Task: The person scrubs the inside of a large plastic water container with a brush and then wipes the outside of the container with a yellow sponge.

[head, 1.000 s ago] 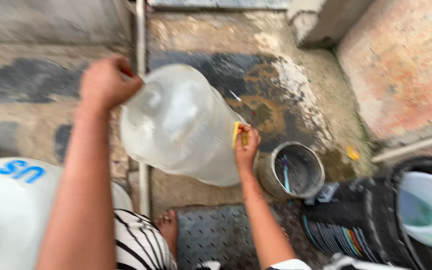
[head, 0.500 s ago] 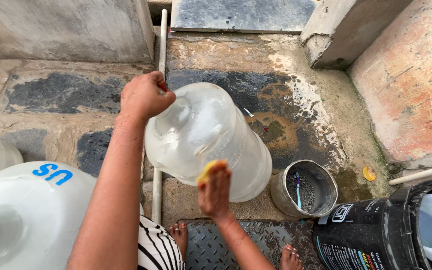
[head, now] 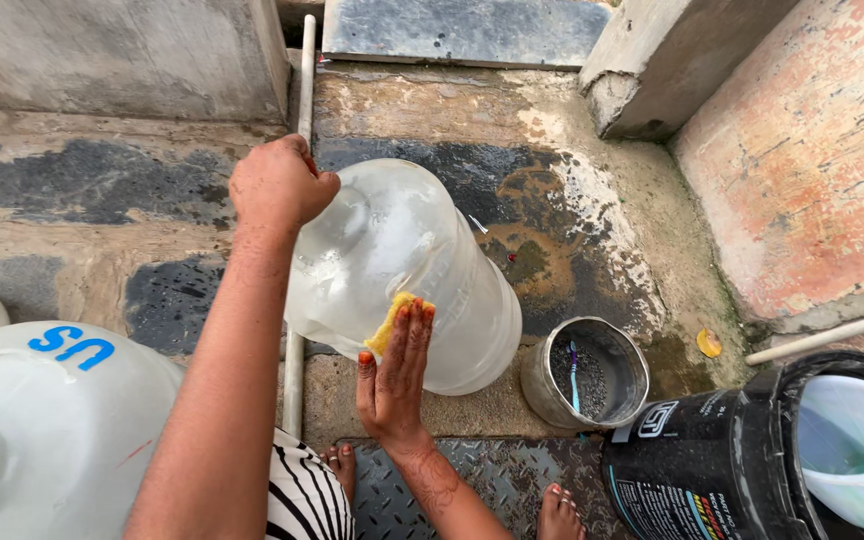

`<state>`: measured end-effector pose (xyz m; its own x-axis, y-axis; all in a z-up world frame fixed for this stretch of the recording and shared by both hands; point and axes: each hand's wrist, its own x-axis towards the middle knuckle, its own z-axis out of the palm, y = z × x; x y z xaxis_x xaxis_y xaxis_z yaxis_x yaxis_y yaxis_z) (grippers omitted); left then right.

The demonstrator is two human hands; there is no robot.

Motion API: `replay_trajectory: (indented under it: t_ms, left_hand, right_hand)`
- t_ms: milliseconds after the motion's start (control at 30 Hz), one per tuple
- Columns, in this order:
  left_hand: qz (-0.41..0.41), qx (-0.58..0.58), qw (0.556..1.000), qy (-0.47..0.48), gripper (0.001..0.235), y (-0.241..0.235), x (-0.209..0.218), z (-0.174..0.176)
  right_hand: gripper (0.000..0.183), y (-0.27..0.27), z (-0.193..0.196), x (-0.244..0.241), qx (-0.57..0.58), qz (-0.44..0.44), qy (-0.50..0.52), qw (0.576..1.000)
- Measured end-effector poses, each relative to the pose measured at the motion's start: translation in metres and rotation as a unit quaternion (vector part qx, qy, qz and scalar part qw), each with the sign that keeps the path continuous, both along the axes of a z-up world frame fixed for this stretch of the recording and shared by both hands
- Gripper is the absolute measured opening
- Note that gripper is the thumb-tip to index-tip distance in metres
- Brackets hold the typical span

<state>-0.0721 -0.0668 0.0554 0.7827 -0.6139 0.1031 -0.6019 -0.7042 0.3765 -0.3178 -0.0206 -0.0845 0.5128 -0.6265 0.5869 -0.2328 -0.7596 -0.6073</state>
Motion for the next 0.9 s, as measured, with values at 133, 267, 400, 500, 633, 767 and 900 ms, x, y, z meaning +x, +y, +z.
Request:
replay_trajectory:
  t_ms: [133, 267, 400, 500, 633, 767, 900]
  left_hand:
    - [-0.082, -0.039, 0.996, 0.005, 0.025, 0.004, -0.009, 0.007]
    - [-0.137, -0.104, 0.982, 0.081, 0.034, 0.002, -0.026, 0.016]
    - [-0.117, -0.107, 0.987, 0.04, 0.036, -0.013, -0.042, 0.014]
    - [-0.112, -0.11, 0.988, 0.008, 0.036, -0.019, -0.044, 0.012]
    - [-0.118, -0.11, 0.987, 0.026, 0.035, -0.011, -0.039, 0.014]
    - [-0.111, -0.098, 0.988, 0.041, 0.036, 0.004, -0.029, 0.014]
    - [-0.106, -0.116, 0.987, 0.037, 0.035, 0.011, -0.025, 0.014]
  right_hand:
    - [0.066, -0.046, 0.028, 0.012, 0.051, -0.036, -0.042, 0.997]
    - [0.06, -0.119, 0.096, 0.026, 0.07, -0.057, 0.178, 0.98]
    - [0.078, -0.065, 0.105, 0.039, -0.189, -0.061, 0.373, 0.906]
    - [0.075, -0.016, 0.082, 0.029, -0.195, 0.019, 0.367, 0.909]
    - [0.072, -0.027, 0.03, 0.011, -0.305, -0.014, 0.277, 0.911]
    - [0.068, -0.063, -0.031, -0.028, -0.168, -0.067, 0.115, 0.977]
    - [0.079, -0.069, -0.046, -0.029, 0.065, -0.063, -0.05, 0.995]
